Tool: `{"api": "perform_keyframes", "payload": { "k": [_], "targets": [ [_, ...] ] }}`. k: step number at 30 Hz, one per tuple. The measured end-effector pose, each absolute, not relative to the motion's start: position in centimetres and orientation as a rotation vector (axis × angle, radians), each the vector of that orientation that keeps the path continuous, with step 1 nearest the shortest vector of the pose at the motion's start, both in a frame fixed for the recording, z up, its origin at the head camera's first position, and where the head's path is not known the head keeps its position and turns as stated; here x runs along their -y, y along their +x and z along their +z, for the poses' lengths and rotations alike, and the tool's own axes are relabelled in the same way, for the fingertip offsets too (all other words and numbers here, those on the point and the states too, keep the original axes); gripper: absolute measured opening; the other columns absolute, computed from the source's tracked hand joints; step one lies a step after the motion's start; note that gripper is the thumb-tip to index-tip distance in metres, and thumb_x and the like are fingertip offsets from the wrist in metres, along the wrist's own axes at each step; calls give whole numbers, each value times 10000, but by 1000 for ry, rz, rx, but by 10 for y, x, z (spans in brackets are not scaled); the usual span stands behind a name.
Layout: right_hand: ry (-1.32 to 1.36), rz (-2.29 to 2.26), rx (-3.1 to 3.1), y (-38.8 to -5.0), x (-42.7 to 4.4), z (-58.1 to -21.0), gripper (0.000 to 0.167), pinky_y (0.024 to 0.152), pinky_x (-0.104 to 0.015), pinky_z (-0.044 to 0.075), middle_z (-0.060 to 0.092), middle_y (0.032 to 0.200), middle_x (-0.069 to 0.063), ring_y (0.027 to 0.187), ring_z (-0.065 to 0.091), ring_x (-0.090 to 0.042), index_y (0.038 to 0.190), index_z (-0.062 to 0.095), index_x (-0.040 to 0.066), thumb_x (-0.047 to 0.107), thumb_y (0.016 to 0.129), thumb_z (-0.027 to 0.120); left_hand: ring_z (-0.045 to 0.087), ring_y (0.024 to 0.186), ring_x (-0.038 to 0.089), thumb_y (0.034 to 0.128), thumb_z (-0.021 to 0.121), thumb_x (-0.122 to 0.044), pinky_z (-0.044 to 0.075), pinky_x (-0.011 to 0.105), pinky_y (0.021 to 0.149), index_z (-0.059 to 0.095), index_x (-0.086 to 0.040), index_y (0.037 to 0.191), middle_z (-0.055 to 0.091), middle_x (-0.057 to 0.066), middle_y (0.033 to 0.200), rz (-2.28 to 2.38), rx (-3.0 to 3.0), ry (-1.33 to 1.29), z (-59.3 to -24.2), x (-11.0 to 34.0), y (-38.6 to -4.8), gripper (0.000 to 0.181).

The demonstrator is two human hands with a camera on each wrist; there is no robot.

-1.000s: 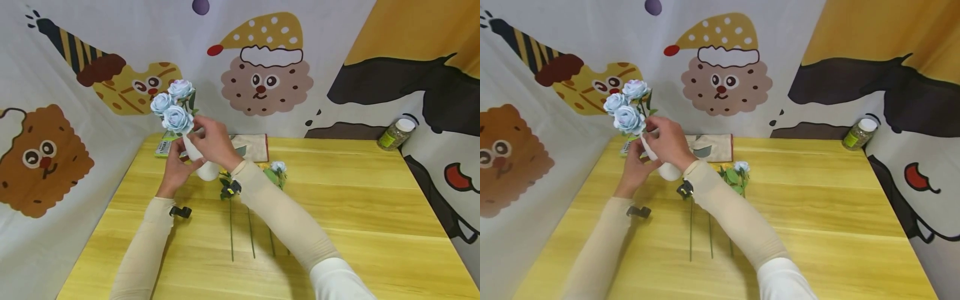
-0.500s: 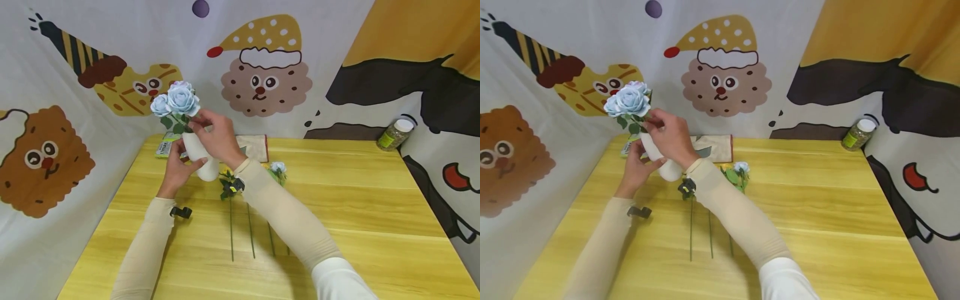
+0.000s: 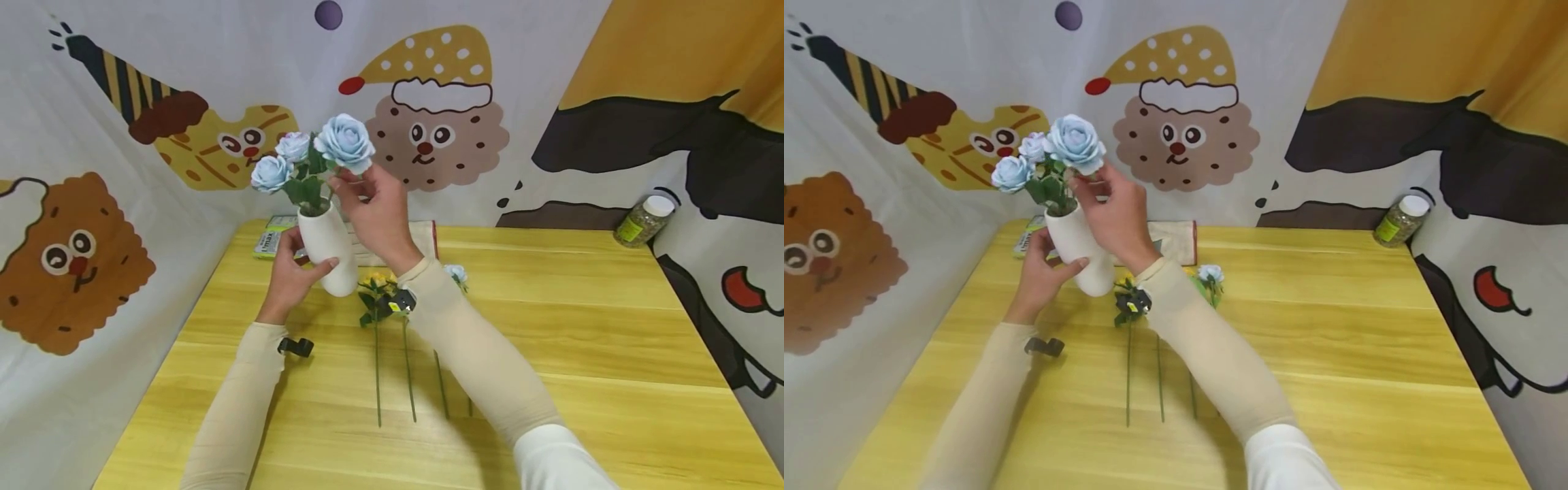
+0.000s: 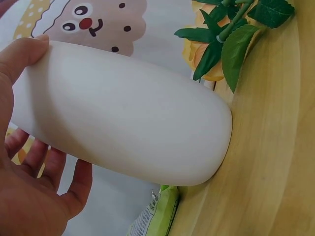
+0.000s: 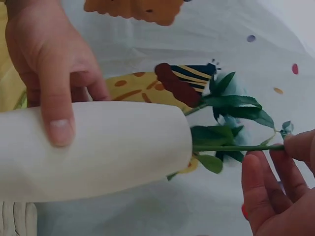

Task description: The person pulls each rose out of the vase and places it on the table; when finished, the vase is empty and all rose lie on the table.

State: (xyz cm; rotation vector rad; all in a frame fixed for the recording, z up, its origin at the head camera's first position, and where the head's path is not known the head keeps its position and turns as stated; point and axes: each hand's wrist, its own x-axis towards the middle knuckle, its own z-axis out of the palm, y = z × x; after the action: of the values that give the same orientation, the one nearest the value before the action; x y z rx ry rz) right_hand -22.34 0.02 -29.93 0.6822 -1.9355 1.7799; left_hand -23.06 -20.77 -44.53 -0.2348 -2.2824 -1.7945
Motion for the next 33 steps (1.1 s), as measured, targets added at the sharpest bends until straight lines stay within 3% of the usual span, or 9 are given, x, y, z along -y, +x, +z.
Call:
{"api": "perform_keyframes", "payload": {
  "k": [9,18,25,29,33],
  "targets": [
    [618,1902,1710,-222,-19,-297,258,768,-461,660,753,1084,-204,907,771,-322,1219,682,-43,84,1000,730,528,1198,205,833,917,-261,495,452,1025,437,-100,1461,535,99,1358,-1772,2277,-236,-448,208,-232,806],
    [536,1905,1490,-222,-39,-299,225,704,-351,658,747,1050,-231,836,781,-134,1190,650,-80,39,1006,704,519,1207,219,844,905,-227,484,485,1053,418,-73,1474,525,120,1357,-1759,2297,-229,-447,209,-232,812],
    [412,1982,1348,-218,-58,-298,218,708,-365,660,776,987,-63,802,784,-211,1177,649,-41,38,989,728,519,1203,206,845,906,-245,477,497,1067,414,-74,1476,526,114,1349,-1765,2296,-230,-446,209,-231,818],
    [357,2021,1284,-217,-70,-300,215,695,-346,658,773,972,-45,779,785,-173,1177,634,-25,44,993,722,519,1201,207,843,907,-238,475,507,1070,416,-71,1471,526,117,1346,-1775,2287,-234,-447,209,-232,814],
    [306,2037,1261,-217,-86,-304,167,691,-337,657,765,970,-47,771,783,-180,1152,661,61,68,997,724,518,1199,206,845,906,-230,480,481,1063,415,-74,1473,525,116,1350,-1773,2289,-234,-447,209,-232,812]
  ]
}}
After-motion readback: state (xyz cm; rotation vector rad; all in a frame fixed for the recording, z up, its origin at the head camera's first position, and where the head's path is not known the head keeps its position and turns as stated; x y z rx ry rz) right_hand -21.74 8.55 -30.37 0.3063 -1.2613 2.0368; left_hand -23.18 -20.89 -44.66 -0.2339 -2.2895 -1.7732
